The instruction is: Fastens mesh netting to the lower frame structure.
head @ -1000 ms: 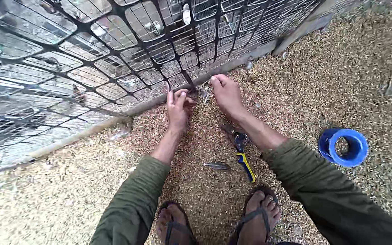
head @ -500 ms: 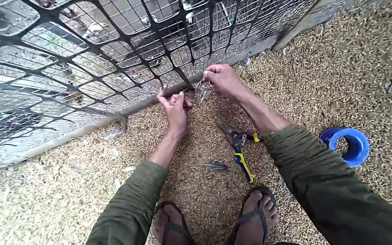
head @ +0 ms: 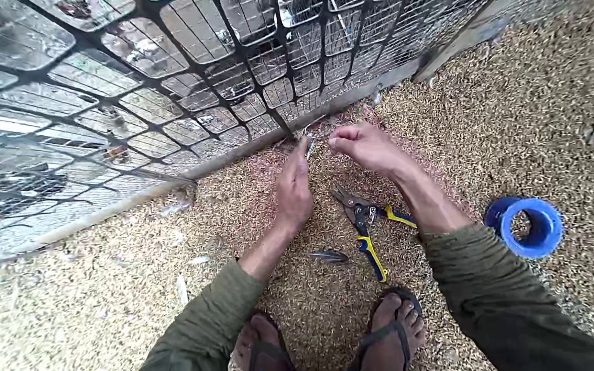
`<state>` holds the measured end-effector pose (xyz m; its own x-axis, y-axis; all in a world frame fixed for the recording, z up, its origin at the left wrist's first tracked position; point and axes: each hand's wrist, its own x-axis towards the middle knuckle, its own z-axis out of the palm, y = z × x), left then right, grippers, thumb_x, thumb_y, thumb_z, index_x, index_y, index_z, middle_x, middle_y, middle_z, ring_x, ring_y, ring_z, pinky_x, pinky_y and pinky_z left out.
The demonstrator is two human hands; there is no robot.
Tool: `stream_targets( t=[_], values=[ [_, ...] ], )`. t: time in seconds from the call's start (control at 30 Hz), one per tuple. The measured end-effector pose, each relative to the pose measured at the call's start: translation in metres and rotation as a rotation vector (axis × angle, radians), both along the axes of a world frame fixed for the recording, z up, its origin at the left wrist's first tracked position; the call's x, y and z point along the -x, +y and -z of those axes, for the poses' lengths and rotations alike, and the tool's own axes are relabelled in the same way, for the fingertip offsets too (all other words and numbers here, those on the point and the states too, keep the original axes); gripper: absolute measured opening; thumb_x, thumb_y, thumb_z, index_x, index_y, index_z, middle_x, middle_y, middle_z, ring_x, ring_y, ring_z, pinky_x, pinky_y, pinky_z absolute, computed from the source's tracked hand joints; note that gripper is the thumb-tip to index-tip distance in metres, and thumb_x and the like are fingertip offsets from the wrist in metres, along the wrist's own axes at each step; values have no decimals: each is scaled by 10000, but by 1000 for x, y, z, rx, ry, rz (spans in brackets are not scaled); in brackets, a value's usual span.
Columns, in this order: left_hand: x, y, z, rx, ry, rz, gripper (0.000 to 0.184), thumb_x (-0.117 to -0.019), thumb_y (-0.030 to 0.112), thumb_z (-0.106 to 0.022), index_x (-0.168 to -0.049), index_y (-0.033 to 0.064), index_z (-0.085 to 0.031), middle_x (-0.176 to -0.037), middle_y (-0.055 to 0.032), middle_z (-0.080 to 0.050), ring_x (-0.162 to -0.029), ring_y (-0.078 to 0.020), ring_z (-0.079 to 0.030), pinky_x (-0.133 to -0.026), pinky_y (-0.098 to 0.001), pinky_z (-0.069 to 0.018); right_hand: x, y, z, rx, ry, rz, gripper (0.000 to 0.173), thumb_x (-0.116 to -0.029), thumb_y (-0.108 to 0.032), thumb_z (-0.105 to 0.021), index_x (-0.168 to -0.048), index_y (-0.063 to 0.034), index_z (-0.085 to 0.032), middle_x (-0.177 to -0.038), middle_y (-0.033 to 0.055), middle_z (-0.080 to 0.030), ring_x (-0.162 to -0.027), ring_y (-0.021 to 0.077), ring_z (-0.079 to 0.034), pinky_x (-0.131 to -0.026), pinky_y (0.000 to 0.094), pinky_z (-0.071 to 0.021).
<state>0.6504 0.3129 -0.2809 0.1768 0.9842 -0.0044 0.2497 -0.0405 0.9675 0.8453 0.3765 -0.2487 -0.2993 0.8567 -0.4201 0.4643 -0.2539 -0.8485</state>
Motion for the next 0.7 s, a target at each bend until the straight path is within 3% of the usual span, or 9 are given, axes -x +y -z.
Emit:
stream_targets(
  t=[0.07,0.13,0.2,0.27,0.37,0.47,0.53,0.6,0.7],
  values=[
    [-13,-9,-7,47,-91,22,585,-1123,305,-179,-1532,-47,-405,-1576,-156,-454,-1457,-194,-439,-1225,-393,-335,13,-5,1,-95,-26,82,266,-1057,-215,-522,-957,-73,-724,-761,27,-624,-689,133,-569,-666,405,-475],
    [-20,-18,-10,103,-142,12,581,-1122,292,-165,-1560,-36,-360,-1616,-136,-401,-1498,-157,-371,-1253,-368,-286,26,-12,1,-154,-59,130,268,-1053,-218,-516,-987,-72,-730,-760,41,-634,-691,160,-589,-670,429,-494],
    [-21,-23,-10,107,-108,-5,590,-1119,301,-150,-1577,-22,-333,-1640,-129,-361,-1519,-142,-327,-1260,-358,-260,38,-21,2,-220,-86,179,270,-1053,-219,-512,-997,-69,-730,-761,58,-652,-694,179,-616,-669,440,-503],
    [-21,-26,-10,92,-75,-12,593,-1118,316,-142,-1588,9,-333,-1648,-105,-353,-1523,-131,-317,-1260,-355,-255,48,-31,6,-309,-106,228,272,-1066,-226,-503,-996,-69,-713,-729,86,-630,-644,214,-608,-602,446,-492],
    [-13,-25,-10,58,-58,9,640,-1117,388,-126,-1588,7,-331,-1645,-108,-359,-1523,-132,-316,-1264,-362,-250,49,-26,11,-296,-85,274,300,-1072,-239,-487,-1053,-58,-725,-770,80,-662,-674,190,-621,-646,432,-509],
    [7,-19,-7,57,-71,-128,657,-1115,388,-136,-1524,-62,-384,-1532,-151,-504,-1420,-169,-477,-1207,-381,-358,45,-12,12,-250,-15,388,313,-1077,-240,-481,-1096,-55,-732,-842,46,-686,-708,121,-604,-695,374,-511],
    [25,-6,-2,106,-91,-317,526,-1107,280,-236,-1467,-67,-403,-1337,-150,-602,-1204,-163,-598,-1066,-376,-474,48,-5,17,-253,13,454,308,-1076,-239,-486,-1079,-63,-739,-841,38,-690,-711,115,-607,-699,375,-510],
    [43,8,5,156,-109,-445,472,-1111,256,-314,-1494,-17,-353,-1227,-105,-622,-1081,-143,-626,-971,-361,-516,51,0,24,-239,26,469,307,-1076,-236,-478,-1072,-69,-736,-837,35,-682,-723,125,-605,-712,390,-508],
    [54,26,10,182,-152,-523,520,-1102,221,-346,-1570,27,-231,-1190,-77,-616,-1037,-129,-637,-926,-335,-533,56,5,27,-188,27,497,315,-1084,-251,-465,-1069,-93,-738,-852,31,-684,-763,137,-619,-734,413,-503]
  ],
)
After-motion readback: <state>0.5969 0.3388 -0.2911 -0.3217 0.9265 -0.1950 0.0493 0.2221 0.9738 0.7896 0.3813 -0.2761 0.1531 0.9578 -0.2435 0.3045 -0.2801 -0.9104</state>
